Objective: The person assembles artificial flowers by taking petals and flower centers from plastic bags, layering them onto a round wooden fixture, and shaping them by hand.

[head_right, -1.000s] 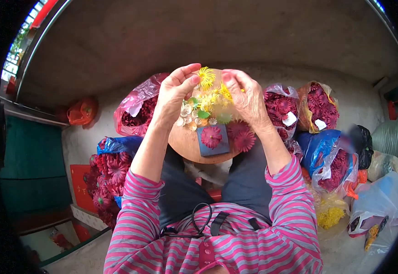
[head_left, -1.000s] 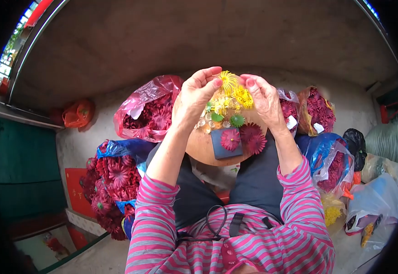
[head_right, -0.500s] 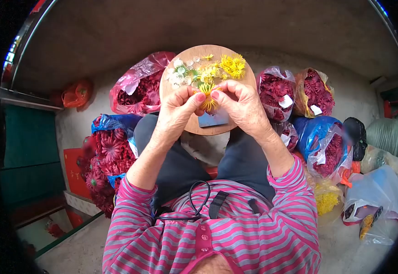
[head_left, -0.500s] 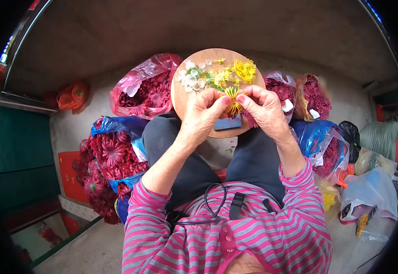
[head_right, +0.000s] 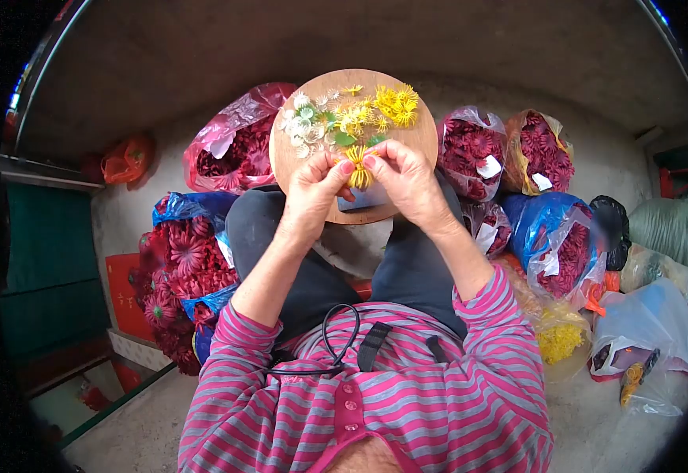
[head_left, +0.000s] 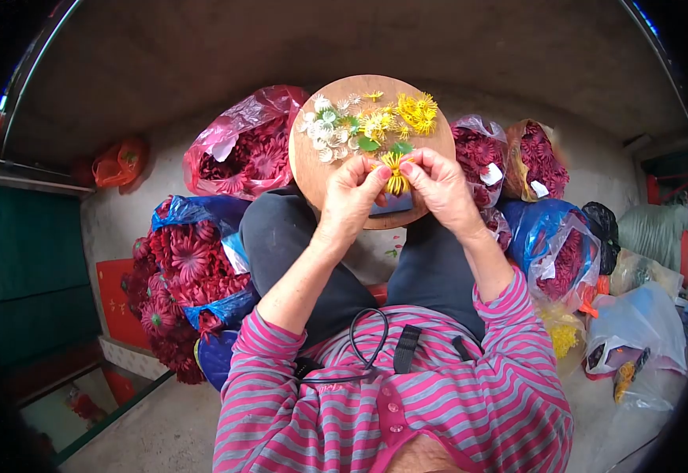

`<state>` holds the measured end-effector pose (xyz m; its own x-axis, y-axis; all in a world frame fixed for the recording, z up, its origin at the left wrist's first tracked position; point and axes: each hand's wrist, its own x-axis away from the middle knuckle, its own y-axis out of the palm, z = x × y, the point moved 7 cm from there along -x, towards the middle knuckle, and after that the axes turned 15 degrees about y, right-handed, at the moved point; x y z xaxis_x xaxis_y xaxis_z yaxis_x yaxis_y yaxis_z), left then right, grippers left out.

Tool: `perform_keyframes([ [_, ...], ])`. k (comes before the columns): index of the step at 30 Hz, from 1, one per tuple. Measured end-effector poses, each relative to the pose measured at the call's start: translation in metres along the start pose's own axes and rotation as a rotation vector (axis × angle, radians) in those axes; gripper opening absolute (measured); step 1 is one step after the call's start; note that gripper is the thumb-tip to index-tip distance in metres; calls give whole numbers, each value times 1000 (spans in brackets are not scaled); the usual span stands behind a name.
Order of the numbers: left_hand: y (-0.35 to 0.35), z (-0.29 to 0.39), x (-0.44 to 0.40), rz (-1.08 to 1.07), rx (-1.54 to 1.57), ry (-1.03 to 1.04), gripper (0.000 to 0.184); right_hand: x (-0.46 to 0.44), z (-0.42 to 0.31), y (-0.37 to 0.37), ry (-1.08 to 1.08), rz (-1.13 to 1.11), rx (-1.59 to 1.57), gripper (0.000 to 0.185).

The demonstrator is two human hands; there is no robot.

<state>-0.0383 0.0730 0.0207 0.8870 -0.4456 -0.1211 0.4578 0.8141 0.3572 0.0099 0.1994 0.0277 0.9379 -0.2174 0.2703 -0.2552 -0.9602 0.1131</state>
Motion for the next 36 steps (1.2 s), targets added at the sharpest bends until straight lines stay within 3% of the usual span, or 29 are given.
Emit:
perform_keyframes([
  [8,-10,-6,10,100,42,54,25,12,-13,2,-41,167,76,22],
  [10,-20,-2,15,98,-7,34,29,27,-60,10,-432,325,436,24],
  [12,-28,22,20,146,-283,232,30,46,-85,28,-803,480,801,26],
  [14,-25,42,30,191,-360,322,30,28,-63,40,-672,226,787,33],
  [15,-19,48,35,168,-355,312,30,23,-52,44,-660,249,788,33],
  [17,-1,64,48,59,-434,461,32,5,-19,45,-411,181,758,34],
  [20,34,60,60,-168,-475,599,36,20,-27,25,-430,179,699,32],
  [22,79,57,66,-467,-455,711,36,26,-37,15,-477,133,628,31],
  [24,112,40,66,-630,-425,680,35,34,-41,-23,-451,218,533,28],
  [25,126,33,63,-634,-419,673,35,34,-37,-50,-338,280,511,21],
  [27,163,7,56,-716,-327,542,27,23,-1,-118,-187,440,323,16],
  [30,212,-39,49,-710,-279,428,23,3,72,-214,-33,534,281,21],
  [32,238,-81,45,-740,-293,334,20,-8,119,-265,300,702,709,22],
  [33,243,-98,41,-745,-292,328,20,-22,134,-278,307,704,705,22],
  [36,241,-150,26,-619,-410,228,20,-54,146,-307,-18,899,951,22],
])
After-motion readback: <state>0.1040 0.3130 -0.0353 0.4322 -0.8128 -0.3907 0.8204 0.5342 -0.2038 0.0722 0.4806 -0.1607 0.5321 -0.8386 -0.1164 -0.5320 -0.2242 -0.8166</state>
